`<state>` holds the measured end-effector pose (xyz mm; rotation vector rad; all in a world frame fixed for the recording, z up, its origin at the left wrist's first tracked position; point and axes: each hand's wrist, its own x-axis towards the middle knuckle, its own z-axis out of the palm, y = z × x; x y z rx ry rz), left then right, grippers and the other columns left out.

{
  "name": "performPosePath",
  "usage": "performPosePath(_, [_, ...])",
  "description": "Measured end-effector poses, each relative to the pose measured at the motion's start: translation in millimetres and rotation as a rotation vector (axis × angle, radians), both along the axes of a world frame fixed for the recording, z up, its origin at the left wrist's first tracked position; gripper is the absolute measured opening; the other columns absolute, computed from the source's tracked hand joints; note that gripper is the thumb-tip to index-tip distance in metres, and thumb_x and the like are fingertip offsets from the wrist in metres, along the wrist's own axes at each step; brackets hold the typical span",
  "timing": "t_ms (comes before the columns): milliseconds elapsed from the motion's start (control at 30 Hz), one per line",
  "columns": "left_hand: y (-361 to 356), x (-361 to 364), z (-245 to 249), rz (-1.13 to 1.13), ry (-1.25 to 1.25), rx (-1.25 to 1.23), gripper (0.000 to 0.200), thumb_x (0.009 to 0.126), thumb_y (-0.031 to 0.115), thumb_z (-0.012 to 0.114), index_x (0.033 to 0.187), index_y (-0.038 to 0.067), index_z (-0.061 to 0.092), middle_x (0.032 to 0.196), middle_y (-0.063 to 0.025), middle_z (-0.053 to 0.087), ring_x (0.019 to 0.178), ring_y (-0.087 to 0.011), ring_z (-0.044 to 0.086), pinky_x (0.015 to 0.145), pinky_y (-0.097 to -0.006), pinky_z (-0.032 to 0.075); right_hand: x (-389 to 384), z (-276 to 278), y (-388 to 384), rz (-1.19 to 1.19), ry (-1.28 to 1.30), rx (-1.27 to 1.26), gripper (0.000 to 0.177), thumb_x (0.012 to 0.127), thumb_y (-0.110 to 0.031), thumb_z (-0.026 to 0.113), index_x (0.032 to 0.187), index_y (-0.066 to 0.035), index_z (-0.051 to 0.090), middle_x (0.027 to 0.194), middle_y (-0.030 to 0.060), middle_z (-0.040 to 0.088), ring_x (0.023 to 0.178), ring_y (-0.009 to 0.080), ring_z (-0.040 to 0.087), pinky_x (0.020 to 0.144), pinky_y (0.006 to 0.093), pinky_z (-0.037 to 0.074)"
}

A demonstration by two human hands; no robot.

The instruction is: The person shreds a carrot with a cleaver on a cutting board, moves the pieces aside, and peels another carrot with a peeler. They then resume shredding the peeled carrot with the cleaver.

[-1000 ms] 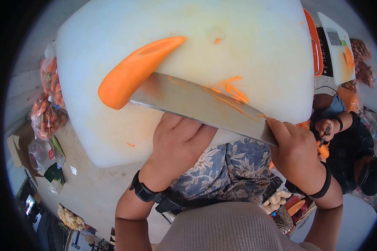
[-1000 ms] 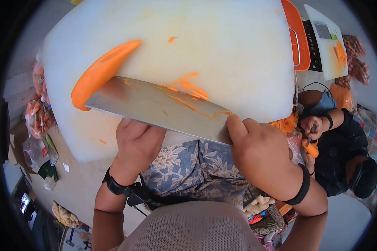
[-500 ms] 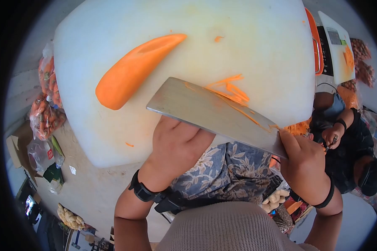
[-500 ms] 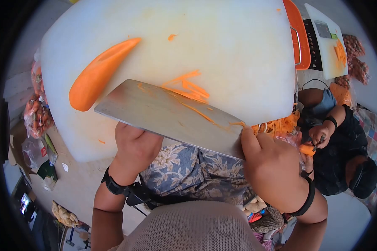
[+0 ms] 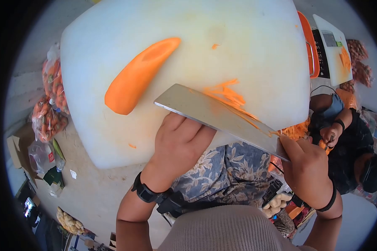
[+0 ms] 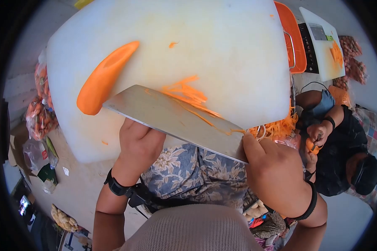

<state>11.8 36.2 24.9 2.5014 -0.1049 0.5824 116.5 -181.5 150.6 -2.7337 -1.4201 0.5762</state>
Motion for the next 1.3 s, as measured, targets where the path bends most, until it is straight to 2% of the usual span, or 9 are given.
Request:
performPosePath(267, [-0.8, 4.6, 0.6, 0.005, -0.038, -0.036, 0.027, 0.063, 0.005, 0.066, 0.089, 0.007, 0.071, 0.092, -0.0037, 0.062, 0.092, -0.0226, 0.058, 0.08, -0.034, 0.051, 8.3, -28.5, 13.5, -0.005, 0.076, 0.034, 0.024, 0.066, -0.001, 0.064, 0.088, -0.004, 0.055, 0.065, 0.0096, 0.054, 0.057, 0.028, 0.059, 0.052, 0.0388, 0.047])
performPosePath(400, [-1.3, 5.4, 1.0, 0.009, -0.023, -0.042, 0.027, 0.064, 0.006, 0.067, 0.09, 0.006, 0.071, 0.092, -0.0036, 0.062, 0.092, -0.0224, 0.058, 0.081, -0.0342, 0.052, 13.7, -39.4, 21.2, -0.018, 0.063, 0.144, 0.02, 0.068, -0.001, 0.063, 0.085, -0.004, 0.055, 0.063, 0.0103, 0.055, 0.056, 0.0285, 0.059, 0.053, 0.0393, 0.047])
performPosePath(467, [-1.9, 6.2, 0.5, 0.009, -0.043, -0.036, 0.027, 0.063, 0.005, 0.067, 0.09, 0.006, 0.071, 0.092, -0.004, 0.062, 0.092, -0.0226, 0.058, 0.08, -0.034, 0.051, 14.0, -33.9, 19.8, -0.006, 0.073, 0.217, 0.02, 0.068, 0.0, 0.063, 0.085, -0.004, 0.055, 0.063, 0.0105, 0.055, 0.056, 0.0284, 0.059, 0.052, 0.0391, 0.047])
performPosePath(533, [-1.7, 4.2, -0.1, 0.016, -0.055, -0.036, 0.026, 0.063, 0.005, 0.067, 0.089, 0.006, 0.07, 0.092, -0.0043, 0.062, 0.091, -0.0229, 0.059, 0.079, -0.0339, 0.051, 9.1, -15.6, 13.4, -0.047, 0.132, 0.099, 0.03, 0.07, 0.003, 0.067, 0.099, 0.0, 0.061, 0.073, 0.0144, 0.061, 0.065, 0.033, 0.061, 0.057, 0.0405, 0.047])
performPosePath(633, [-0.9, -0.7, 0.1, 0.004, -0.016, -0.04, 0.026, 0.062, 0.004, 0.066, 0.088, 0.006, 0.07, 0.093, -0.005, 0.063, 0.091, -0.0235, 0.059, 0.078, -0.0338, 0.051, -0.6, -3.8, 6.2, -0.035, 0.045, 0.118, 0.027, 0.063, -0.001, 0.066, 0.089, -0.002, 0.057, 0.063, 0.0099, 0.054, 0.056, 0.0277, 0.059, 0.051, 0.0377, 0.046])
performPosePath(767, [-1.3, 0.0, -1.5, 0.008, -0.013, -0.019, 0.025, 0.062, 0.003, 0.065, 0.086, 0.005, 0.07, 0.093, -0.0053, 0.063, 0.09, -0.024, 0.059, 0.077, -0.0329, 0.051, -1.1, -1.9, -0.2, -0.031, 0.045, 0.097, 0.032, 0.062, -0.002, 0.067, 0.092, -0.001, 0.057, 0.063, 0.0092, 0.053, 0.055, 0.0277, 0.058, 0.051, 0.0374, 0.046])
performPosePath(967, [0.1, 2.8, -2.2, 0.007, -0.036, 0.001, 0.025, 0.062, 0.004, 0.065, 0.087, 0.006, 0.07, 0.095, -0.0052, 0.063, 0.091, -0.0241, 0.059, 0.077, -0.0322, 0.05, 3.9, -22.0, 7.6, -0.009, 0.08, 0.058, 0.024, 0.065, -0.004, 0.067, 0.086, -0.003, 0.054, 0.064, 0.0096, 0.055, 0.056, 0.0278, 0.059, 0.051, 0.0378, 0.046])
performPosePath(1033, [-0.3, 3.7, -1.7, 0.013, -0.038, 0.005, 0.025, 0.063, 0.004, 0.066, 0.087, 0.006, 0.07, 0.095, -0.0052, 0.063, 0.091, -0.0241, 0.059, 0.078, -0.0323, 0.05, 2.2, -29.8, 11.2, -0.01, 0.057, 0.075, 0.016, 0.07, -0.006, 0.065, 0.081, -0.005, 0.052, 0.063, 0.0099, 0.055, 0.055, 0.0281, 0.06, 0.05, 0.0377, 0.047])
performPosePath(1300, [-3.1, 6.9, 1.5, 0.041, -0.025, -0.023, 0.022, 0.069, 0.005, 0.069, 0.091, 0.005, 0.071, 0.093, -0.0075, 0.064, 0.088, -0.0271, 0.06, 0.076, -0.0349, 0.051, -8.2, -38.9, 34.2, -0.022, -0.065, 0.07, 0.007, 0.076, -0.007, 0.061, 0.079, -0.005, 0.054, 0.063, 0.0122, 0.061, 0.053, 0.0278, 0.063, 0.048, 0.0386, 0.05])
